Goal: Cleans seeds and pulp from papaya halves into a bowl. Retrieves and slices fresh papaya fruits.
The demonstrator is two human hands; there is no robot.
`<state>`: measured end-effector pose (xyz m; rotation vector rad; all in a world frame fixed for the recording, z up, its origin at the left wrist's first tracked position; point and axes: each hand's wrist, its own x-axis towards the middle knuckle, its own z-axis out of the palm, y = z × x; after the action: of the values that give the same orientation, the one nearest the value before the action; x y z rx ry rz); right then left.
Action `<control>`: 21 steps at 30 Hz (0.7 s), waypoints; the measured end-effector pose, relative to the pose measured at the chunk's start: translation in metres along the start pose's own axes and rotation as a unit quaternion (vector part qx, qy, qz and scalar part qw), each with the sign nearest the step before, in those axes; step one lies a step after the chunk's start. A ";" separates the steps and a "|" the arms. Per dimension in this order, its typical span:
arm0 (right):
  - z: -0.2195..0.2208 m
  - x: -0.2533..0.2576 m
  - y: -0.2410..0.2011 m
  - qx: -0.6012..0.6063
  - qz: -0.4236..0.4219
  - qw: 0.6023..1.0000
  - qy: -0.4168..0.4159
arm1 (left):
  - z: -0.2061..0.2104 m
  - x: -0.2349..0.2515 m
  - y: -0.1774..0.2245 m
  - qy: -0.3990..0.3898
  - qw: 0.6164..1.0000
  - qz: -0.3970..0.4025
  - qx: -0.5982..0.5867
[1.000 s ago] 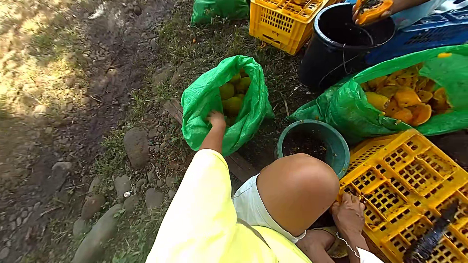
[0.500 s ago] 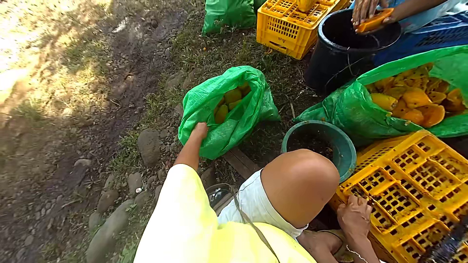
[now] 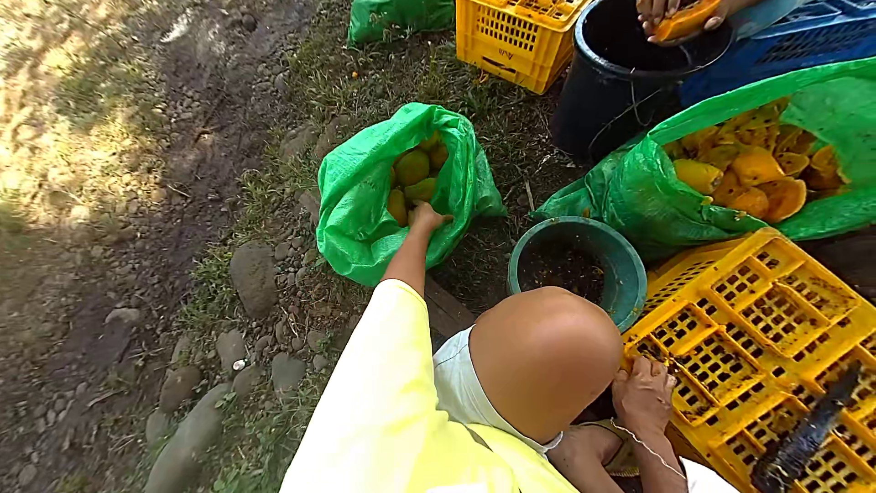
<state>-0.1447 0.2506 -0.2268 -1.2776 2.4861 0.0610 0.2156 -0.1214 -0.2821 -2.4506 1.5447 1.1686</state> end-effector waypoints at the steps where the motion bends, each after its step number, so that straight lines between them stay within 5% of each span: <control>1: 0.000 0.001 -0.001 -0.002 0.006 1.000 -0.003 | 0.015 -0.008 0.007 -0.017 1.000 0.011 -0.010; 6: 0.002 0.000 0.003 -0.007 -0.003 1.000 0.015 | 0.079 -0.063 0.044 -0.008 0.989 0.096 0.112; 10: 0.004 -0.002 0.003 -0.007 -0.002 0.999 0.031 | 0.096 -0.047 0.044 0.011 0.981 0.152 0.118; 14: 0.002 -0.005 0.002 0.001 0.004 1.000 0.025 | 0.085 -0.016 0.053 0.049 0.996 0.077 -0.018; 21: 0.006 -0.002 0.004 0.014 -0.001 0.998 0.055 | 0.104 0.028 0.053 -0.003 0.999 0.007 0.052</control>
<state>-0.1454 0.2553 -0.2322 -1.3046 2.5681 -0.0453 0.1206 -0.1303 -0.3551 -2.3723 1.5820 1.0672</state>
